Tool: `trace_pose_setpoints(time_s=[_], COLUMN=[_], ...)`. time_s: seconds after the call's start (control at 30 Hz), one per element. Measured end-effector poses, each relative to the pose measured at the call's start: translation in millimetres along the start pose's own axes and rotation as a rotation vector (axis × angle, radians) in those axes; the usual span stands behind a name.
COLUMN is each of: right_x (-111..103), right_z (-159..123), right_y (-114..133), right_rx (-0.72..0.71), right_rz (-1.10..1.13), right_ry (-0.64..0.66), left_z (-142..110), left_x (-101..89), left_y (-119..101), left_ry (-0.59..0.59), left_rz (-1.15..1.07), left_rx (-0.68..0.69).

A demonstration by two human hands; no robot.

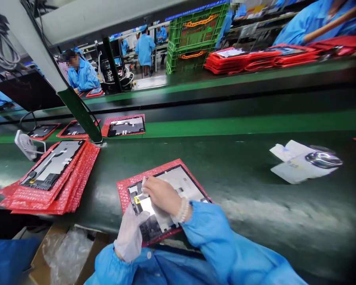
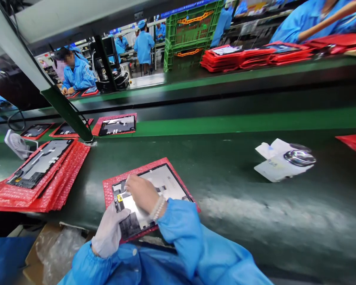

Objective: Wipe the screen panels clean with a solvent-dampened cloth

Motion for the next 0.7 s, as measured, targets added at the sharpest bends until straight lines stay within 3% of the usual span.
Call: trace_pose_setpoints(time_s=[0.07, 0.17, 0.2, 0.27, 0.3, 0.37, 0.47, 0.53, 0.63, 0.7], right_x=[-44.4, -129.4, -150.2, -171.8, -172.2, -154.0, -102.1, -73.9, -52.4, -37.4], right_z=[-10.4, -41.0, -51.2, -63.9, -66.4, -64.2, -52.0, -45.5, -37.5, -33.0], right_y=[-7.3, -39.3, -49.4, -63.4, -68.1, -75.3, -82.3, -87.9, -93.9, -82.6], right_rx=[0.057, 0.258, 0.302, 0.327, 0.336, 0.38, 0.362, 0.271, 0.206, 0.204], right_rz=[0.149, 0.349, 0.418, 0.501, 0.519, 0.508, 0.345, 0.13, -0.227, -0.395], right_ry=[-0.178, -0.683, -0.831, -0.992, -1.005, -0.875, -0.445, -0.246, -0.182, -0.159], left_z=[-4.1, -8.0, -8.4, -7.0, -5.5, -3.4, -5.2, -7.7, -12.9, -17.9], left_x=[-2.3, -22.4, -31.7, -44.8, -47.8, -49.2, -53.2, -50.7, -34.1, -25.3], left_y=[-12.5, -30.7, -34.4, -37.0, -36.3, -33.8, -29.8, -22.1, -5.0, 5.0], left_ry=[0.011, -0.122, -0.182, -0.203, -0.171, -0.126, -0.296, -0.316, -0.087, 0.001], left_rz=[-0.097, 0.016, 0.077, 0.208, 0.275, 0.416, 0.43, 0.296, 0.111, 0.043], left_rx=[0.039, 0.153, 0.193, 0.249, 0.267, 0.303, 0.294, 0.197, -0.005, -0.084])
Point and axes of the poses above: each hand's wrist, its own z-axis towards the middle knuckle, its own x-axis out of the palm, y = z × x, the point moved 5 cm from there along z, towards the middle knuckle, and after that the axes turned 8 degrees about z, right-handed, at the moved point
